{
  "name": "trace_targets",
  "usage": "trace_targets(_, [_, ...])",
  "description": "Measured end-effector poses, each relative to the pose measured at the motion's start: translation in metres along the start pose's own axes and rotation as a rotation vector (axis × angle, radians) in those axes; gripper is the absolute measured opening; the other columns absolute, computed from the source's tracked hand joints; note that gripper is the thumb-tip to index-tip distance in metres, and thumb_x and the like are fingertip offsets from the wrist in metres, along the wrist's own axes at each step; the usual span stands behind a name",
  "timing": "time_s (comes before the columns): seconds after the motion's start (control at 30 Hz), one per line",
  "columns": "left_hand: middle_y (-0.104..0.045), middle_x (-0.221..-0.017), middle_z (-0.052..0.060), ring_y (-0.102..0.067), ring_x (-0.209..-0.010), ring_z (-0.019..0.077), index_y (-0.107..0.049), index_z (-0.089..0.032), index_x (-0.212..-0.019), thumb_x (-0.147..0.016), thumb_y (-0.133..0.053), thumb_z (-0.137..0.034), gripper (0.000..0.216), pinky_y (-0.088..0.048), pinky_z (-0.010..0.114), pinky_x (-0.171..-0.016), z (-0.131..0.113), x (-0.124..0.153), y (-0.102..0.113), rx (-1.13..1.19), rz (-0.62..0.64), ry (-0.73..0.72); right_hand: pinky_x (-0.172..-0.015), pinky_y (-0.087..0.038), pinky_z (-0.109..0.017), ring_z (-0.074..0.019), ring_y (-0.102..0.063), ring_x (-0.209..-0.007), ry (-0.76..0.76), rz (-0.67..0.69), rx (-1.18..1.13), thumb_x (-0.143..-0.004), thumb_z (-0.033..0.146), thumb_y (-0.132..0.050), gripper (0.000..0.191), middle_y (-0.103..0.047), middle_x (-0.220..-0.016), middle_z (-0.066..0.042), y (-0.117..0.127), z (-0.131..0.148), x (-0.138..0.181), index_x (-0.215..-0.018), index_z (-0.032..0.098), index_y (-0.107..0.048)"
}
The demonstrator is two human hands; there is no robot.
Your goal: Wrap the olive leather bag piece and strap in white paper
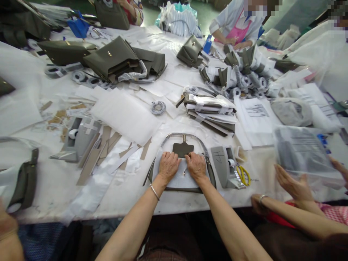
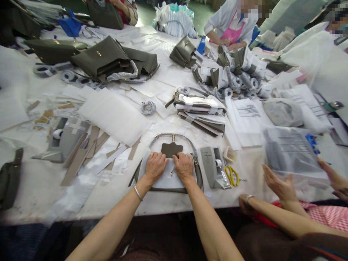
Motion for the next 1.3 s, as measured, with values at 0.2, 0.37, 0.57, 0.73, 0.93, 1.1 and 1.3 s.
trace_targets(0.2, [-0.061, -0.088, 0.009, -0.054, -0.088, 0.0267, -0.058, -0.018, -0.089, -0.097, -0.051, -0.033, 0.018, -0.039, 0.042, -0.085, -0.001, 0.0, -0.001, 0.003, 0.004, -0.011, -0.103, -0.038, -0.046, -0.0311, -0.045, -0.131, -0.054, -0.06, -0.272, -0.096, 0.052, -0.046, 0.065, -0.048, -0.145, -0.019, -0.002, -0.01, -0.002, -0.148, 0.014, -0.034])
trace_targets(0.37, [-0.06, -0.087, 0.008, -0.054, -0.088, 0.0267, -0.056, -0.019, -0.09, -0.096, -0.051, -0.032, 0.016, -0.04, 0.043, -0.086, 0.0, 0.001, -0.001, 0.013, -0.009, -0.01, -0.1, -0.044, -0.046, -0.0283, -0.057, -0.115, -0.218, -0.023, -0.682, -0.087, 0.057, -0.057, 0.076, -0.054, -0.136, -0.016, 0.001, -0.023, -0.011, -0.148, 0.018, -0.034])
trace_targets(0.57, [-0.059, -0.09, 0.009, -0.056, -0.09, 0.0268, -0.053, -0.018, -0.093, -0.086, -0.05, -0.012, 0.009, -0.046, 0.043, -0.087, 0.007, 0.003, -0.007, 0.117, -0.072, 0.121, -0.085, -0.047, -0.035, -0.0203, -0.062, -0.089, -0.179, 0.075, -0.9, -0.101, 0.046, -0.031, 0.048, -0.068, -0.091, -0.006, 0.021, -0.022, -0.011, -0.09, 0.022, -0.07])
trace_targets(0.73, [-0.059, -0.115, 0.013, -0.056, -0.112, 0.0241, -0.049, -0.019, -0.105, -0.079, -0.04, 0.002, 0.035, -0.05, 0.042, -0.094, 0.021, 0.008, -0.005, 0.412, -0.241, 0.195, -0.078, -0.041, -0.033, -0.0176, -0.054, -0.076, 0.085, 0.085, -0.531, -0.099, 0.039, -0.044, 0.043, -0.058, -0.07, -0.002, 0.024, -0.007, -0.002, -0.061, 0.023, -0.058])
trace_targets(0.93, [-0.062, -0.121, 0.009, -0.052, -0.123, 0.0196, -0.058, -0.02, -0.105, -0.088, -0.037, 0.0, 0.034, -0.045, 0.041, -0.105, 0.007, 0.014, 0.01, 0.453, -0.153, -0.127, -0.081, -0.035, -0.034, -0.0197, -0.049, -0.082, 0.157, 0.053, -0.224, -0.092, 0.039, -0.06, 0.029, -0.056, -0.077, -0.003, 0.016, 0.005, 0.005, -0.069, 0.022, -0.057])
trace_targets(1.1, [-0.065, -0.118, 0.007, -0.057, -0.115, 0.0184, -0.066, -0.023, -0.109, -0.097, -0.038, -0.012, 0.032, -0.047, 0.034, -0.1, -0.025, 0.026, 0.013, 0.386, 0.162, -0.522, -0.081, -0.034, -0.036, -0.0216, -0.047, -0.084, 0.175, 0.046, -0.119, -0.093, 0.043, -0.06, 0.032, -0.056, -0.078, -0.004, 0.014, 0.009, 0.01, -0.068, 0.023, -0.055])
trace_targets(1.3, [-0.069, -0.11, 0.008, -0.062, -0.11, 0.0188, -0.067, -0.018, -0.103, -0.099, -0.04, -0.018, 0.027, -0.048, 0.033, -0.101, -0.035, 0.031, 0.011, 0.393, 0.305, -0.592, -0.082, -0.033, -0.036, -0.022, -0.047, -0.085, 0.158, 0.039, -0.13, -0.089, 0.042, -0.065, 0.028, -0.057, -0.081, -0.004, 0.011, 0.007, 0.01, -0.069, 0.023, -0.057])
Point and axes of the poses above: each hand's wrist, its own x-axis away from the middle knuckle, its own y-axis out of the back of the hand, z = x × y, the point moved 5 cm from there along -x, towards the middle knuckle
